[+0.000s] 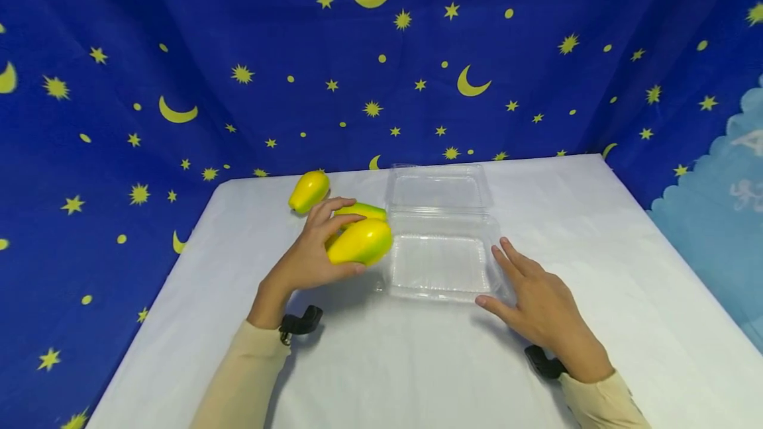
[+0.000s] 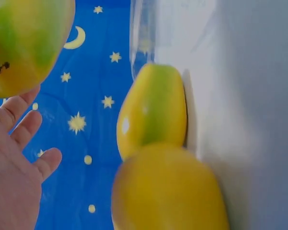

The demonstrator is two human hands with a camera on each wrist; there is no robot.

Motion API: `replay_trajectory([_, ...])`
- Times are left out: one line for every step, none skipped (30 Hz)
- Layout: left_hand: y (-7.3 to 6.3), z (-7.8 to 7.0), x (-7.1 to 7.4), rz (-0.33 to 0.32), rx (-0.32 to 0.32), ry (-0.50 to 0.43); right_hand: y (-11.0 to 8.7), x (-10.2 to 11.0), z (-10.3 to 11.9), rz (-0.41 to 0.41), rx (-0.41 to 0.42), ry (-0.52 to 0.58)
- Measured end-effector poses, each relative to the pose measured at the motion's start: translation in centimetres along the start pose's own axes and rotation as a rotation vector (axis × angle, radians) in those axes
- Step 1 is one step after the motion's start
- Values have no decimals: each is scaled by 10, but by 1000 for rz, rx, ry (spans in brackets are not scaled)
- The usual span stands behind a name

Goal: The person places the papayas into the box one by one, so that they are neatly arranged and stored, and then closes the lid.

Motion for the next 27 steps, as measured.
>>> replay_trajectory([2,-3,-2,1,-8,-6,0,0,0,4,-1,-1])
replay_trajectory([4,-5,-4,4,-14,-9,0,-1,1,8,-2,-2])
replay_trajectory([6,-7,-7,9,-19,-13,0,-1,1,10,-3,-1])
replay_trajectory([8,-9,-10,14,-20,-20,0,-1,1,14,-4,-3])
replay_trajectory([10,-11,-12,18,-23,-25,0,-2,2,16,-5,-2])
replay_trajectory([12,-13,-15,23,-22,-35,0,-2,2,16,-4,-1])
replay_trajectory([14,-15,-17,26,-21,-41,0,-2,2,16,-4,-2])
replay_trajectory([16,-17,-18,26,-21,-47,0,-3,2,16,-3,-3])
replay_trajectory([19,-19,-20,25,-25,-54,0,-3,2,17,-5,-6])
replay_trajectory([22,-21,-22,25,-29,-61,0,-3,2,19,-8,-11])
replay_trajectory([24,-23,-24,28,-35,-65,0,-3,1,23,-14,-17])
replay_trajectory([27,-26,-26,31,-39,-71,0,-3,0,26,-20,-22])
replay_trajectory([30,-28,-28,33,-42,-75,-1,-3,-1,31,-26,-25])
replay_trajectory([32,-30,-30,36,-46,-81,-1,-4,-2,34,-31,-28])
replay_trajectory([35,-32,-32,41,-52,-87,-1,-4,-3,36,-34,-31])
replay_trajectory([37,-34,-34,48,-56,-95,-2,-3,-3,35,-34,-31])
replay_trajectory([40,-36,-36,56,-59,-102,-2,-3,-3,33,-33,-30])
replay_trajectory([42,-38,-38,64,-64,-109,-2,-3,-3,29,-32,-29])
replay_trajectory([44,-41,-40,76,-69,-115,-2,-2,-3,27,-31,-28])
replay_trajectory([46,-43,-43,89,-75,-118,-1,-2,-3,25,-32,-29])
replay_trajectory([48,-45,-45,103,-80,-122,-1,-2,-3,24,-32,-30])
replay_trajectory([49,-48,-48,118,-83,-124,-1,-2,-3,25,-35,-29])
replay_trajectory([51,-49,-50,131,-85,-125,-1,-2,-3,28,-40,-29])
replay_trajectory([52,-51,-52,142,-86,-126,0,-2,-3,32,-44,-28])
replay_trajectory([53,-52,-54,151,-84,-127,0,-2,-3,35,-46,-26])
replay_trajectory([54,-53,-56,156,-85,-125,0,-3,-3,39,-49,-28])
replay_trajectory([55,-54,-57,161,-86,-127,0,-3,-4,41,-51,-30])
Point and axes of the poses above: each hand's wrist, its own y-axis towards the middle knuckle, its own x-axis out of the back of the hand, z = x × y, the point moved 9 cm from there along y, towards the middle knuckle, and after that the axes turned 12 degrees about y, right-handed, at the moved point
